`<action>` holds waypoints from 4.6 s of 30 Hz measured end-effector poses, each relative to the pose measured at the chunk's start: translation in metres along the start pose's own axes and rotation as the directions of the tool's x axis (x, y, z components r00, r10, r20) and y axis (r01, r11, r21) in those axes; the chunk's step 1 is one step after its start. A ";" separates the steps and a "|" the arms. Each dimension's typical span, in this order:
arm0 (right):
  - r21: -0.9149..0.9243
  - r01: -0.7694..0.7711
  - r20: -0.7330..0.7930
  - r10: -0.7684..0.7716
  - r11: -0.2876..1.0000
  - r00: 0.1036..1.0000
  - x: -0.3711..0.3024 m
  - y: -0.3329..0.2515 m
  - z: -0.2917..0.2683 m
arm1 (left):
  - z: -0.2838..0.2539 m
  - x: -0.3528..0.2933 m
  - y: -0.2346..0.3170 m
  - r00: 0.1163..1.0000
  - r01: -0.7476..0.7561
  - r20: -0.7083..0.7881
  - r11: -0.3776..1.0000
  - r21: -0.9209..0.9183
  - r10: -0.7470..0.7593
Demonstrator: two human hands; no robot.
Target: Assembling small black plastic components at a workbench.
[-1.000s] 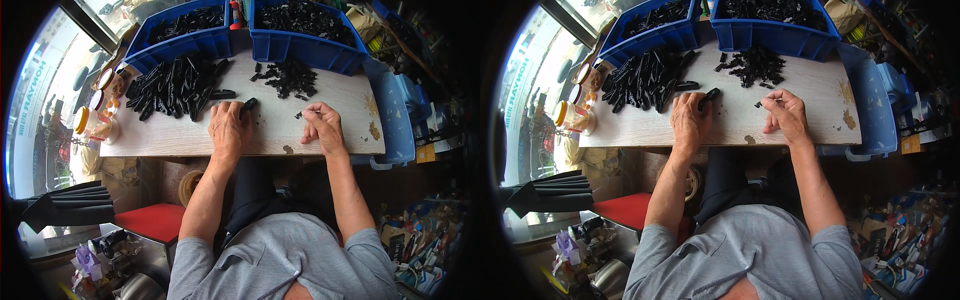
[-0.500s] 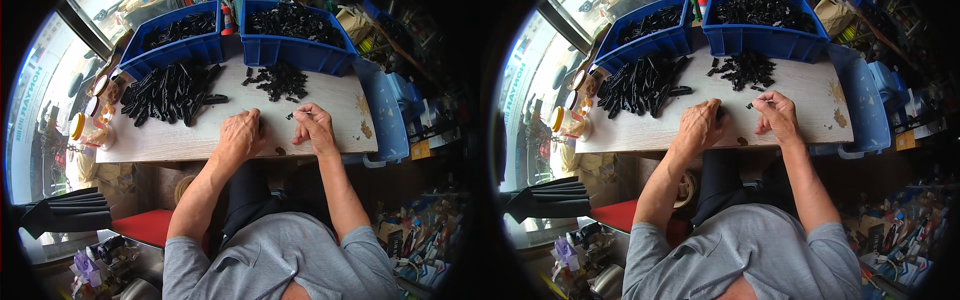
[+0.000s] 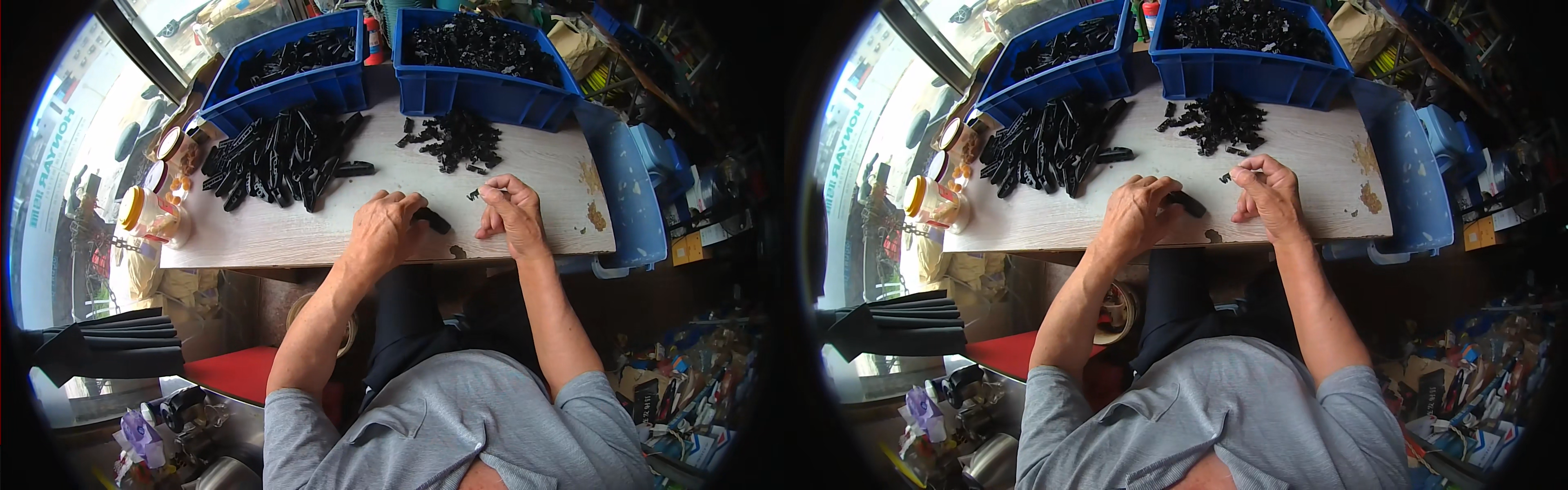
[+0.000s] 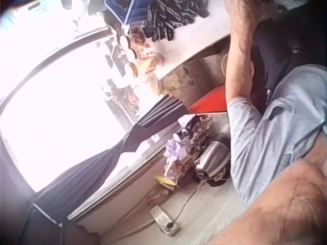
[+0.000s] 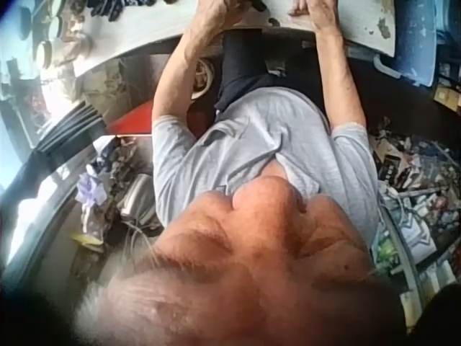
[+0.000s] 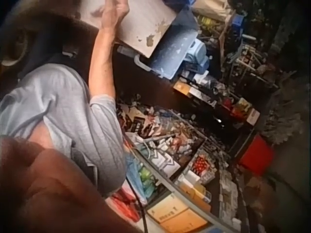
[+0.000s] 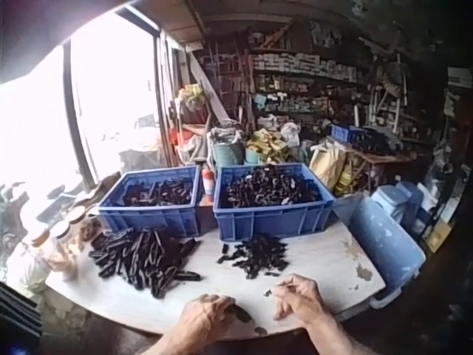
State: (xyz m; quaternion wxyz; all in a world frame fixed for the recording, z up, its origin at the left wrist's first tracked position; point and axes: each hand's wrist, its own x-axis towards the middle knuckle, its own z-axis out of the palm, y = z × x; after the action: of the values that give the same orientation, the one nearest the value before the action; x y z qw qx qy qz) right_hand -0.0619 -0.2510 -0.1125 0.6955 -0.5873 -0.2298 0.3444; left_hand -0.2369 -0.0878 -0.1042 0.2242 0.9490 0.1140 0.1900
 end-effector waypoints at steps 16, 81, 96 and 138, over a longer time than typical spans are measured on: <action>0.133 0.100 -0.008 -0.100 0.986 0.995 -0.004 0.001 0.001 | 0.056 0.020 0.048 0.897 0.187 0.104 0.156 -0.970 -0.429; 0.215 0.006 -0.651 0.139 0.977 0.746 0.013 -0.057 -0.161 | 0.060 0.078 0.006 0.927 0.162 -0.364 0.973 0.164 -0.093; 0.007 -0.222 -0.275 0.216 0.975 0.937 0.022 -0.040 -0.079 | 0.052 0.066 0.011 0.913 0.187 -0.383 0.979 0.077 -0.144; -0.061 -0.034 0.075 0.038 0.998 0.996 0.020 -0.004 0.002 | -0.004 -0.017 -0.058 0.849 0.265 -0.518 0.935 0.236 -0.110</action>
State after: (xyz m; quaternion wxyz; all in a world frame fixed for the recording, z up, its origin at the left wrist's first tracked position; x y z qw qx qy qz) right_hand -0.0490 -0.2350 -0.1097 0.6620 -0.5983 -0.2557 0.3720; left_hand -0.2613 -0.0413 -0.1335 0.0591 0.8749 0.2880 0.3849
